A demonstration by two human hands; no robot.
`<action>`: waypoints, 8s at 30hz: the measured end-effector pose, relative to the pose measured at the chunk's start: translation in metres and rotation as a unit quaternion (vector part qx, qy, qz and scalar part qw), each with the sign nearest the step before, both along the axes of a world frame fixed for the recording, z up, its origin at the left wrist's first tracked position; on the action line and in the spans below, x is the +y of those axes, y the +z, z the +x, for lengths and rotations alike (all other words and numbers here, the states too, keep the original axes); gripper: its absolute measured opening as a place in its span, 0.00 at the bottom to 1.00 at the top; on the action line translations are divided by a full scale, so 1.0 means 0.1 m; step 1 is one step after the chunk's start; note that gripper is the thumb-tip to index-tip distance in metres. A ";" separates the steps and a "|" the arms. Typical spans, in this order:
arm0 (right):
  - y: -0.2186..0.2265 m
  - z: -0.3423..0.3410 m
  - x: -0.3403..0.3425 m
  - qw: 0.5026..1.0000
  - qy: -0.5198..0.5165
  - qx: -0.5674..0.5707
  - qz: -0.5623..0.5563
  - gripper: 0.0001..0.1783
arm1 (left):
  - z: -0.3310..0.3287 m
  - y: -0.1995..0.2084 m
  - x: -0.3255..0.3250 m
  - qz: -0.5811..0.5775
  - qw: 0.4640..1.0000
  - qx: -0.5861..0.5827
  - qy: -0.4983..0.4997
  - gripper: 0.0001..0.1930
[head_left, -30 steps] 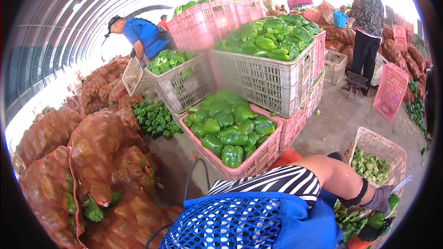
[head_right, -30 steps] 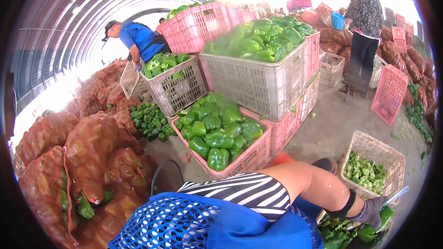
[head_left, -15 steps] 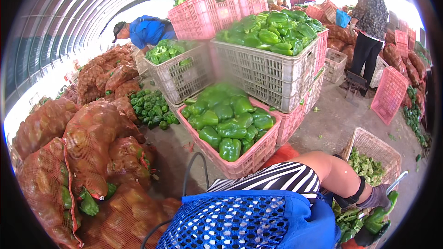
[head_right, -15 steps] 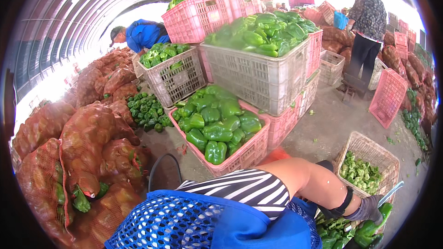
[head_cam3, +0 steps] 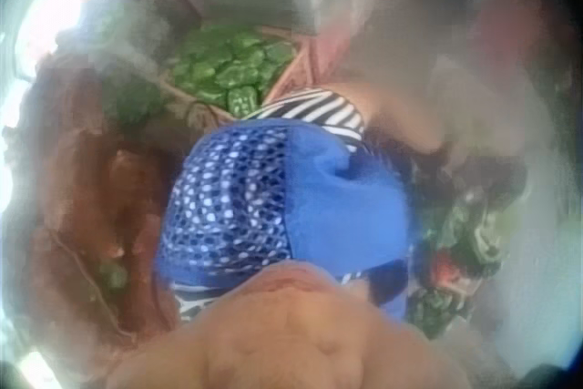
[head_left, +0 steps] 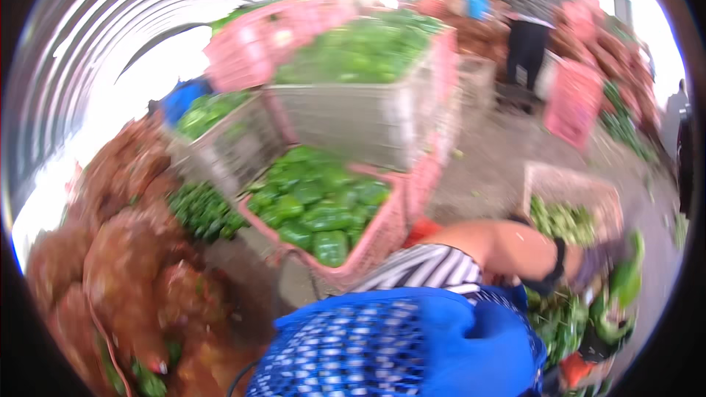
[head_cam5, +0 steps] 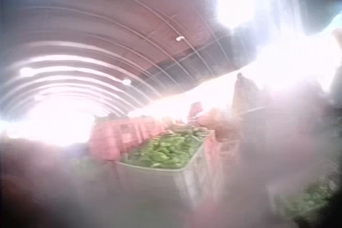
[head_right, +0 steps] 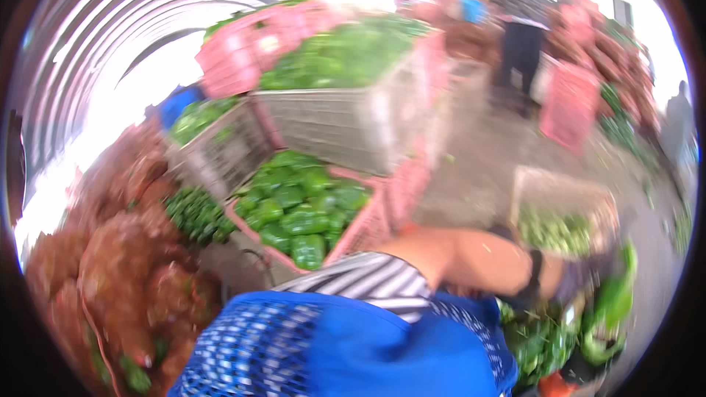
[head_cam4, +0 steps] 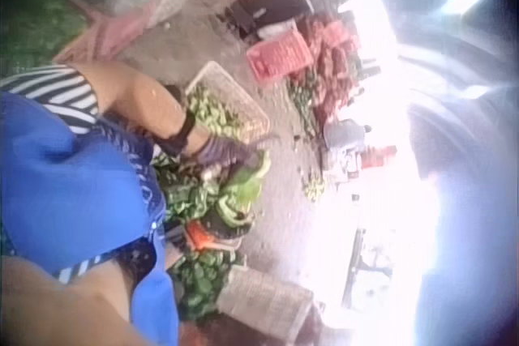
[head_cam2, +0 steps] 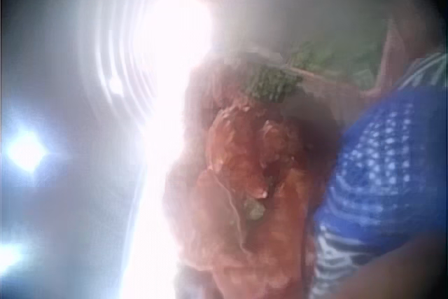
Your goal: The person sits on the floor and repeatedly picks green bell peppers from a large pile, removes the stems, and places the peppers into a white plastic crate. The removed stems are discarded into a separate crate. The process continues throughout the clip.
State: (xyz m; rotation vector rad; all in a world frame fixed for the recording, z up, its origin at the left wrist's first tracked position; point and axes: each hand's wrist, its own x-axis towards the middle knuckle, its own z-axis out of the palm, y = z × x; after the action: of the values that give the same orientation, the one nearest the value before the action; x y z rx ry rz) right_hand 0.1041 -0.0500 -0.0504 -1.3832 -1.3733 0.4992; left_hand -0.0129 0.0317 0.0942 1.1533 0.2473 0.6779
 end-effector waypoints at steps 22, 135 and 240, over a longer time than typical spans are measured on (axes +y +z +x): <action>1.15 -0.05 -0.99 0.933 -0.010 0.359 -0.006 0.35 | 0.12 -0.40 0.02 -0.049 0.960 0.014 -0.275 0.40; 0.54 1.15 -1.69 0.936 -0.338 0.077 0.065 0.73 | 1.36 -0.31 -0.48 0.608 0.754 0.100 -0.225 0.37; -0.23 -0.04 -1.06 0.916 -0.374 0.009 -0.144 0.24 | 0.67 -1.87 -0.20 0.079 0.950 0.284 -0.103 0.16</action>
State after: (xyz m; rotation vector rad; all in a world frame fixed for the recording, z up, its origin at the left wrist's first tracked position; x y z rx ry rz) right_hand 0.0999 -0.1559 -0.0733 -1.9983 -0.6715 0.1938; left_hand 0.0539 0.0112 -0.0931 1.4912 0.5577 0.1670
